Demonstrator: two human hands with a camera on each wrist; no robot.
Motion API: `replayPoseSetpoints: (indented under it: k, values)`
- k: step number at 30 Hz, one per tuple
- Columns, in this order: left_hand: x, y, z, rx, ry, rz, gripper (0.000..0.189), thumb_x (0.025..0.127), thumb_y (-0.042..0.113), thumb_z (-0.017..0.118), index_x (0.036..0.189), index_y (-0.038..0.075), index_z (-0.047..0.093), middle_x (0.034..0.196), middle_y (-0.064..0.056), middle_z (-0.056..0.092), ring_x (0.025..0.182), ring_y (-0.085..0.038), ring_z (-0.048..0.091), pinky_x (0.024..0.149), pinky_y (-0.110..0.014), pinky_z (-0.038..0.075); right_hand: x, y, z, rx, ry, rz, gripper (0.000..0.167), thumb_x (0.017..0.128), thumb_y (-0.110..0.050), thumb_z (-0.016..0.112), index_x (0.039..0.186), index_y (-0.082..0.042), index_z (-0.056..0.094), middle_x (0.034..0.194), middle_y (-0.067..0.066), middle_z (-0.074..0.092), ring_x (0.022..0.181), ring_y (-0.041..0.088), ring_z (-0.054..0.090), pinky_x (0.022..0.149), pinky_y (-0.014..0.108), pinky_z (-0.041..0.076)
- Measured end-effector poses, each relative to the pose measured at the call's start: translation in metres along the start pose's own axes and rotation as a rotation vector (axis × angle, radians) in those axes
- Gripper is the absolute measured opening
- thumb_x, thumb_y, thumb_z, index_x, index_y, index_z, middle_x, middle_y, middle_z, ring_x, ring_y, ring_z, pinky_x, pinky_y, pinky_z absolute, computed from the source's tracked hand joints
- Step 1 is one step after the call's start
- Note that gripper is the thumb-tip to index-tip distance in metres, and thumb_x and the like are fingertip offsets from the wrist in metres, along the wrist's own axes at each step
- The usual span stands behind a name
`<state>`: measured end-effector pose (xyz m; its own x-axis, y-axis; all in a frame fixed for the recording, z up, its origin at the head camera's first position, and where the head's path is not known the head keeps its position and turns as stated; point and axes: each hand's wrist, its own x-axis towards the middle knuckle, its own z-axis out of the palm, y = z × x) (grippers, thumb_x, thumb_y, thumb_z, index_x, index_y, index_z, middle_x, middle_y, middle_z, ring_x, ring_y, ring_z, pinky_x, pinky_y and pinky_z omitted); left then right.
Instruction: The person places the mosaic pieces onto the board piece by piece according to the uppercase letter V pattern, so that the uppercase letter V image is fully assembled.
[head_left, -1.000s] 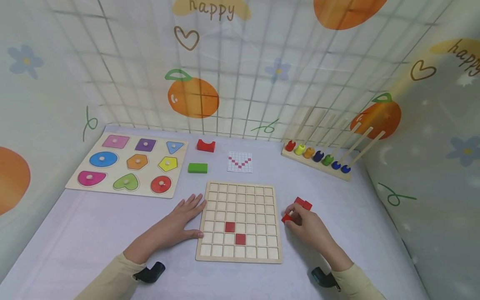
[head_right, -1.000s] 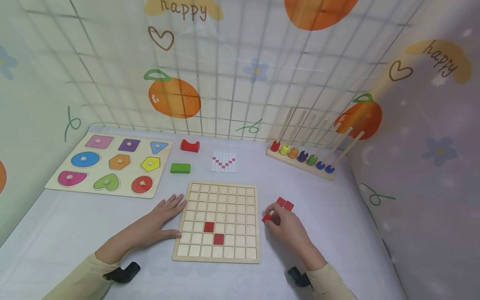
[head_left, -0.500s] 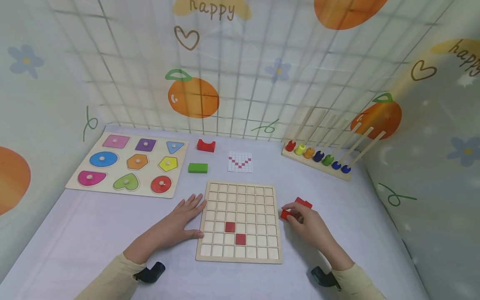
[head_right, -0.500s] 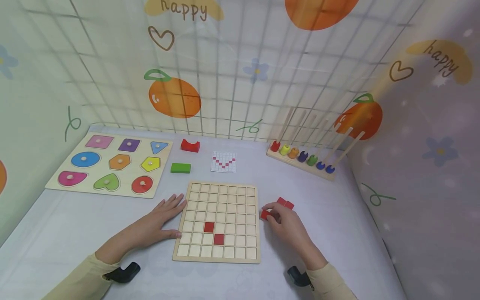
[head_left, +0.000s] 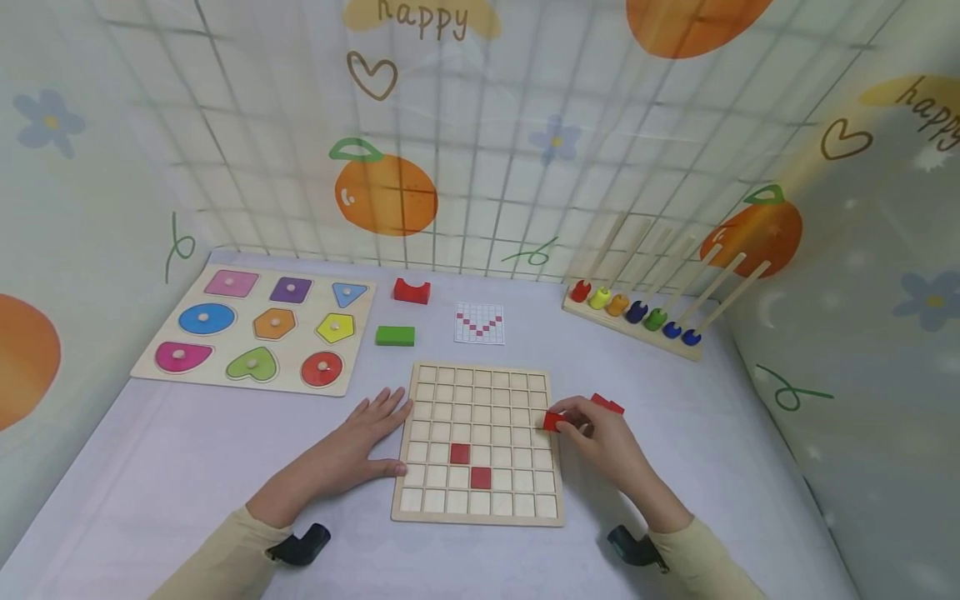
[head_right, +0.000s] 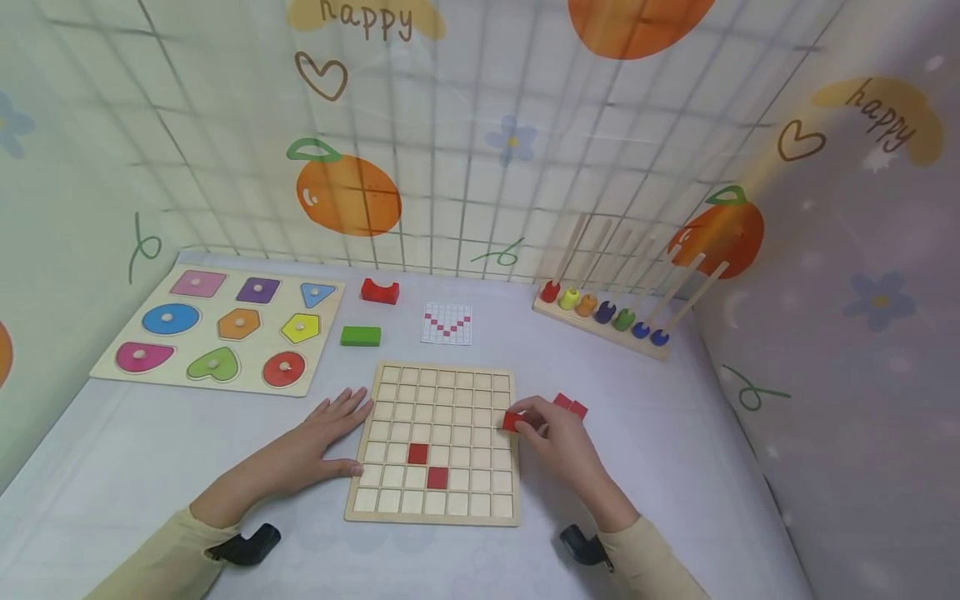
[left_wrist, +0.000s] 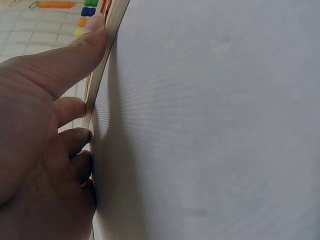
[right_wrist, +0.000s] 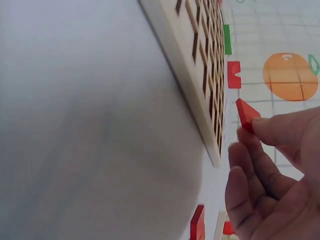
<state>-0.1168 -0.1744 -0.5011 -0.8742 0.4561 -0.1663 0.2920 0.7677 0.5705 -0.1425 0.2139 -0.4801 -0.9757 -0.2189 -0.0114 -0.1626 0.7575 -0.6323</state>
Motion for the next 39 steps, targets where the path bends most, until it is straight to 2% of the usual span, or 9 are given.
replayPoseSetpoints:
  k: [16, 24, 39]
  values:
    - [-0.001, 0.002, -0.001, -0.011, 0.001, 0.007, 0.095, 0.085, 0.043, 0.081, 0.161, 0.014, 0.032, 0.169, -0.009, 0.018, 0.157, -0.033, 0.008, 0.125, -0.054, 0.009, 0.010, -0.036, 0.021, 0.085, -0.069, -0.039, 0.021, 0.091, -0.017, 0.078, 0.110, -0.025, 0.072, 0.087, -0.012, 0.066, 0.079, 0.011, 0.060, 0.072, 0.025, 0.056]
    - [-0.001, 0.002, -0.001, -0.006, -0.003, -0.001, 0.095, 0.085, 0.043, 0.081, 0.161, 0.014, 0.032, 0.169, -0.009, 0.018, 0.157, -0.033, 0.007, 0.125, -0.054, 0.010, 0.016, -0.055, 0.036, 0.099, -0.104, -0.131, 0.019, 0.093, -0.016, 0.076, 0.111, -0.022, 0.072, 0.089, -0.012, 0.070, 0.078, 0.009, 0.061, 0.072, 0.025, 0.056]
    - [-0.002, 0.002, -0.002, -0.012, -0.005, 0.004, 0.095, 0.085, 0.044, 0.081, 0.161, 0.014, 0.032, 0.169, -0.010, 0.018, 0.156, -0.034, 0.008, 0.125, -0.056, 0.010, 0.027, -0.082, 0.065, 0.092, -0.193, -0.222, 0.016, 0.097, -0.019, 0.071, 0.113, -0.023, 0.072, 0.090, -0.015, 0.069, 0.081, 0.004, 0.062, 0.073, 0.023, 0.056]
